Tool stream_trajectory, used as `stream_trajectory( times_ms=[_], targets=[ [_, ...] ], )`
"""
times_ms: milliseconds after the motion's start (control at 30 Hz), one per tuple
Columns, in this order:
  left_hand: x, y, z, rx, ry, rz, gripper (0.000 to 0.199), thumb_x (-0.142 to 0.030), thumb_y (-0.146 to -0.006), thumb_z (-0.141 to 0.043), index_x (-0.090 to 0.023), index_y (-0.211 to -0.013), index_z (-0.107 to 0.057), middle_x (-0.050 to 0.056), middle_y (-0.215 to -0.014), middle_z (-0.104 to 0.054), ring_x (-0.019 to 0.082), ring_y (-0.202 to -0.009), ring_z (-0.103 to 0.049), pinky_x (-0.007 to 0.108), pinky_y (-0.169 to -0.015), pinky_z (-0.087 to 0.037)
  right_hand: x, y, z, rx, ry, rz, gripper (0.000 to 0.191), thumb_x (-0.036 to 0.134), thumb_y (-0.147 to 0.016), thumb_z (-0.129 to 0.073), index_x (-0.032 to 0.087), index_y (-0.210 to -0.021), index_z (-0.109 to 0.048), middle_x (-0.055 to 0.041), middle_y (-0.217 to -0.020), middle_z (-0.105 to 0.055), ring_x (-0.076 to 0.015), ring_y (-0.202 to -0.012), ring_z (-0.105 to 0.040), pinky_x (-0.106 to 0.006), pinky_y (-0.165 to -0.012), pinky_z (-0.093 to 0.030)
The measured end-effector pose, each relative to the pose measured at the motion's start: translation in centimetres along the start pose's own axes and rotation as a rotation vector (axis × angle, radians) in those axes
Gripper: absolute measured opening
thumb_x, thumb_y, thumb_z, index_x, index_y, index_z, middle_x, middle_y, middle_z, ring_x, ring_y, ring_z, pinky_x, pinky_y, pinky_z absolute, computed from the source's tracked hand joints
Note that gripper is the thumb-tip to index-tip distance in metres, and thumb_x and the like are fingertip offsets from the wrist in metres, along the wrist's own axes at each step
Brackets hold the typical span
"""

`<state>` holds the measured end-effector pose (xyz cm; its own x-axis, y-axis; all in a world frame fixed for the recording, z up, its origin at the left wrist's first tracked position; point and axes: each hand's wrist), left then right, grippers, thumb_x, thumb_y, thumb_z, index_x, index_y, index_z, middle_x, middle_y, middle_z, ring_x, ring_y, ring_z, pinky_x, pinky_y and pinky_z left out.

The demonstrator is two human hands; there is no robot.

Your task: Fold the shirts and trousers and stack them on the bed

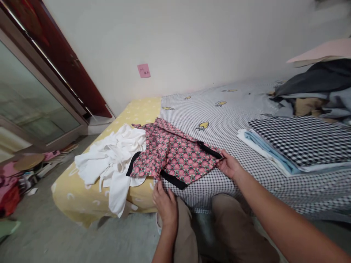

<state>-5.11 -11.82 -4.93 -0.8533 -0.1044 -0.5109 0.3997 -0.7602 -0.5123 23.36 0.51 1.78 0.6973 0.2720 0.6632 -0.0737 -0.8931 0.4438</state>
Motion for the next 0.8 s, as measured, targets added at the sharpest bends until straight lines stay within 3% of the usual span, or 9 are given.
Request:
stream_trajectory(
  times_ms=[333,500,600,733,800],
  targets=[
    [0.3,0.0,-0.1,0.023,0.014,-0.033,0.037,-0.02,-0.096,-0.048,-0.015,-0.13,-0.061,0.019,-0.137,-0.058,0.033,-0.129,-0.053,0.057,-0.107,-0.045,-0.2,0.2,-0.7,-0.037,0.038,0.008,0.035,0.031,-0.107,-0.04,0.02,-0.081,-0.061,0.0007,-0.052,-0.062,-0.0127,-0.04,-0.053,-0.022,-0.042,-0.044],
    [0.2,0.2,0.3,0.006,0.244,-0.189,0.032,-0.017,-0.095,-0.044,-0.017,-0.115,-0.069,0.015,-0.12,-0.066,0.027,-0.116,-0.061,0.05,-0.101,-0.052,-0.4,0.0,-0.8,-0.045,0.047,0.015,0.034,0.033,-0.106,-0.043,0.019,-0.082,-0.062,0.0009,-0.051,-0.062,-0.0125,-0.04,-0.053,-0.022,-0.041,-0.044],
    [-1.2,1.6,0.7,0.185,0.442,-0.261,0.034,-0.014,-0.092,-0.042,-0.022,-0.106,-0.072,0.01,-0.109,-0.072,0.022,-0.105,-0.067,0.04,-0.093,-0.056,-0.5,0.0,-0.8,-0.035,0.051,0.021,0.031,0.034,-0.105,-0.046,0.02,-0.084,-0.063,0.0008,-0.052,-0.062,-0.0124,-0.04,-0.053,-0.022,-0.041,-0.044],
    [-3.1,3.9,0.7,0.613,0.568,-0.179,0.037,-0.016,-0.093,-0.038,-0.023,-0.101,-0.073,0.006,-0.09,-0.076,0.018,-0.084,-0.07,0.031,-0.077,-0.057,-0.6,-0.1,-0.6,-0.018,0.064,0.038,0.028,0.033,-0.104,-0.049,0.02,-0.082,-0.061,0.0006,-0.054,-0.063,-0.0118,-0.041,-0.054,-0.022,-0.042,-0.046],
    [-3.6,4.4,0.6,0.788,0.52,-0.135,0.037,-0.022,-0.095,-0.039,-0.024,-0.108,-0.073,0.006,-0.094,-0.078,0.02,-0.086,-0.072,0.031,-0.078,-0.057,-0.7,-0.3,-0.5,-0.011,0.079,0.049,0.026,0.033,-0.103,-0.051,0.02,-0.082,-0.061,0.0011,-0.053,-0.062,-0.0117,-0.041,-0.054,-0.022,-0.042,-0.047]
  ],
)
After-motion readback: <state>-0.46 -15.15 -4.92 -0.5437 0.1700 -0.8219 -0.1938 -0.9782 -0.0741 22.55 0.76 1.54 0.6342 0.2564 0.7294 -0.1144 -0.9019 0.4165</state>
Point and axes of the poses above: each hand's wrist, its own y-axis away from the middle knuckle, its own z-axis out of the back of the hand, x = y × z
